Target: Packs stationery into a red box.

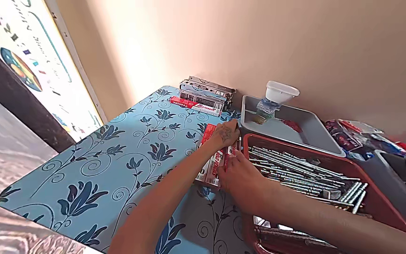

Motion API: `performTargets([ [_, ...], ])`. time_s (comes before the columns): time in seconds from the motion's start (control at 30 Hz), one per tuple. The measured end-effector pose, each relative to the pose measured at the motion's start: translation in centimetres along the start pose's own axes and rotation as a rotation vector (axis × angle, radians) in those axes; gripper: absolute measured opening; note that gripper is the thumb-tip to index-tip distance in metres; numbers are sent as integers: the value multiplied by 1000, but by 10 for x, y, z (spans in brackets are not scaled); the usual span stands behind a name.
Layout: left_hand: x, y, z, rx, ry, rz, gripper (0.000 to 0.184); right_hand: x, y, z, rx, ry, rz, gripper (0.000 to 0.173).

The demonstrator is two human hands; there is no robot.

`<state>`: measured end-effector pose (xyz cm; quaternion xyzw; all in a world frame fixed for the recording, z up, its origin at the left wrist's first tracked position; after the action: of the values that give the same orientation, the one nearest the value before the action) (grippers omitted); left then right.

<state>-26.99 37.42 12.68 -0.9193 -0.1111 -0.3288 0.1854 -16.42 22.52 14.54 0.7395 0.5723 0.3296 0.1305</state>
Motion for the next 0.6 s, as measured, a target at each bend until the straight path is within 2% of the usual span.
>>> performTargets([
  [0.2, 2, 2, 0, -5, -13, -5, 32, 6, 0, 0, 16, -69, -3, 47],
  [0.27, 0, 3, 1, 51, 9, 35, 32, 10, 4, -2, 137, -165, -62, 53],
  [0.33, -4, 0, 0, 84, 124, 39, 33, 11, 24, -6, 484, -214, -195, 51],
  [0.4, -8, -3, -8, 111, 284, -20, 35, 13, 59, -2, 967, -169, -323, 41],
  [0.43, -10, -5, -19, 156, 321, -34, 35, 16, 76, 3, 1110, -144, -355, 36],
  [0.47, -14, -8, -32, 222, 300, -26, 35, 20, 94, 10, 1163, -123, -369, 33],
  [0.5, -20, -10, -47, 288, 226, 3, 34, 26, 111, 18, 1142, -126, -372, 29],
  [0.6, -57, -21, -80, 424, -98, 49, 32, 49, 158, 43, 992, -233, -367, 25],
])
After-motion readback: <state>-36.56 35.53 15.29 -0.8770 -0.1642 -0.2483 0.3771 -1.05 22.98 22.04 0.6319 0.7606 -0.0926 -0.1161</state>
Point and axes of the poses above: each hand's wrist, its own y-axis away from the middle knuckle, its own z-axis out of the palm, x = y × z, the point moved 8 cm from there along -y, towards the middle knuckle, and after that the axes turned 7 degrees about x, right-handed, at the moved point
